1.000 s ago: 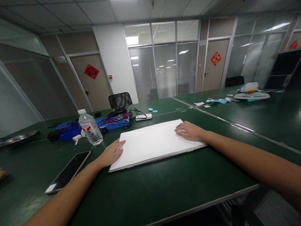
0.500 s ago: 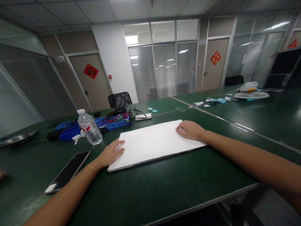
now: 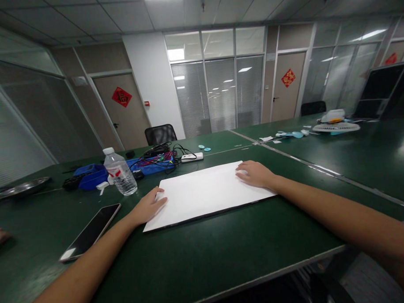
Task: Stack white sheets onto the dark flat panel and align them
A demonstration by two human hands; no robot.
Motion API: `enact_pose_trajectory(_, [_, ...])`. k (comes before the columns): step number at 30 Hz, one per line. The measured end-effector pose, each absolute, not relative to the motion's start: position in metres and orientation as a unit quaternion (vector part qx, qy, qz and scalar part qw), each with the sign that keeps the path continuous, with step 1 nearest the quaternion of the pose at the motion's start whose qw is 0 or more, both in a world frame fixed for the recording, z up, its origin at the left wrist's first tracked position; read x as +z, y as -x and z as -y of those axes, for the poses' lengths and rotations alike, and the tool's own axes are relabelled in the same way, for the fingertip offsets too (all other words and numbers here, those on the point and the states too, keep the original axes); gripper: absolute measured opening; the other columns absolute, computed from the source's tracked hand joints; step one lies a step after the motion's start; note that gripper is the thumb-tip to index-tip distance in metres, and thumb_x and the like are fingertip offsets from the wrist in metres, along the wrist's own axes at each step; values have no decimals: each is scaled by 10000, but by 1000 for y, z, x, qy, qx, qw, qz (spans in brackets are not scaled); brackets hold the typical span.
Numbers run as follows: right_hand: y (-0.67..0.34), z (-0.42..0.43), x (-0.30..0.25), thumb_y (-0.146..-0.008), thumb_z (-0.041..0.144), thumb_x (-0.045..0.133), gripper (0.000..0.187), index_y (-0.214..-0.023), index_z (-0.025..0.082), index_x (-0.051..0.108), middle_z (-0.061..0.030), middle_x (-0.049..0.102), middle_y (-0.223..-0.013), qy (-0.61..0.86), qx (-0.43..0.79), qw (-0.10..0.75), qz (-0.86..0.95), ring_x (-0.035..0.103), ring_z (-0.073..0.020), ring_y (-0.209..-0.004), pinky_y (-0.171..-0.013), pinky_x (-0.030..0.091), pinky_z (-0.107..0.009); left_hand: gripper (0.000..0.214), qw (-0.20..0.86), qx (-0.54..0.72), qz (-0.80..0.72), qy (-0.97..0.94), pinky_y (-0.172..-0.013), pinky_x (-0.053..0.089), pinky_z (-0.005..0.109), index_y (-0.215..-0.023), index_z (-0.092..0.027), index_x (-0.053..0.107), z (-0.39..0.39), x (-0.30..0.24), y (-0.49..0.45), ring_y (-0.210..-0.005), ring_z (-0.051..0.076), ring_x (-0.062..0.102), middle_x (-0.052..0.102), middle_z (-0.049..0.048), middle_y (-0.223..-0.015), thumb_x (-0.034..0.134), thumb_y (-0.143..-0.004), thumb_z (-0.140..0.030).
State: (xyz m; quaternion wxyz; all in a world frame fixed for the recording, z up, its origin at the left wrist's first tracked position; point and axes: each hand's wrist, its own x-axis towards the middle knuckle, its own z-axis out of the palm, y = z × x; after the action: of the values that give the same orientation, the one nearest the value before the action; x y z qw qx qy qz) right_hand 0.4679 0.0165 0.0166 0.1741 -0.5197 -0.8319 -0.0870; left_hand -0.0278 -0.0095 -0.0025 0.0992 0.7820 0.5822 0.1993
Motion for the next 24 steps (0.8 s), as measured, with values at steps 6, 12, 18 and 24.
enact_pose_trajectory(6, [-483, -32, 12, -915, 601, 523, 591, -1190, 124, 740, -236, 737, -1104, 705, -9, 224, 673, 671, -406, -1094, -948, 485, -531, 885, 38, 156, -582, -797, -1218, 309, 531, -1493, -69, 459, 9, -7, 27, -1493, 393, 374, 427, 235, -1592, 449, -856, -685])
enact_pose_trajectory(12, [-495, -52, 2, -780, 423, 688, 383, -1069, 185, 772, -141, 751, -1162, 679, 126, 358, 629, 674, -334, -1131, -1028, 476, -459, 981, 33, 109, -580, -806, -1256, 241, 494, -1556, -6, 357, 2, -13, 31, -1537, 356, 274, 317, 243, -1638, 344, -887, -724])
enact_pose_trajectory(18, [-504, -62, 2, -746, 207, 588, 422, -1146, 164, 716, -134, 771, -1099, 613, 275, 505, 542, 743, -270, -986, -904, 588, -436, 946, 26, 113, -568, -815, -1254, 249, 515, -1550, -51, 403, -4, -19, 36, -1535, 361, 277, 346, 202, -1635, 339, -901, -736])
enact_pose_trajectory(24, [-514, -65, 6, -657, 69, 625, 540, -1169, 231, 683, -80, 713, -1294, 435, 442, 597, 509, 702, -263, -1139, -849, 635, -407, 911, 25, 102, -566, -817, -1263, 230, 510, -1567, -48, 378, -4, -18, 36, -1546, 349, 256, 346, 179, -1642, 286, -935, -699])
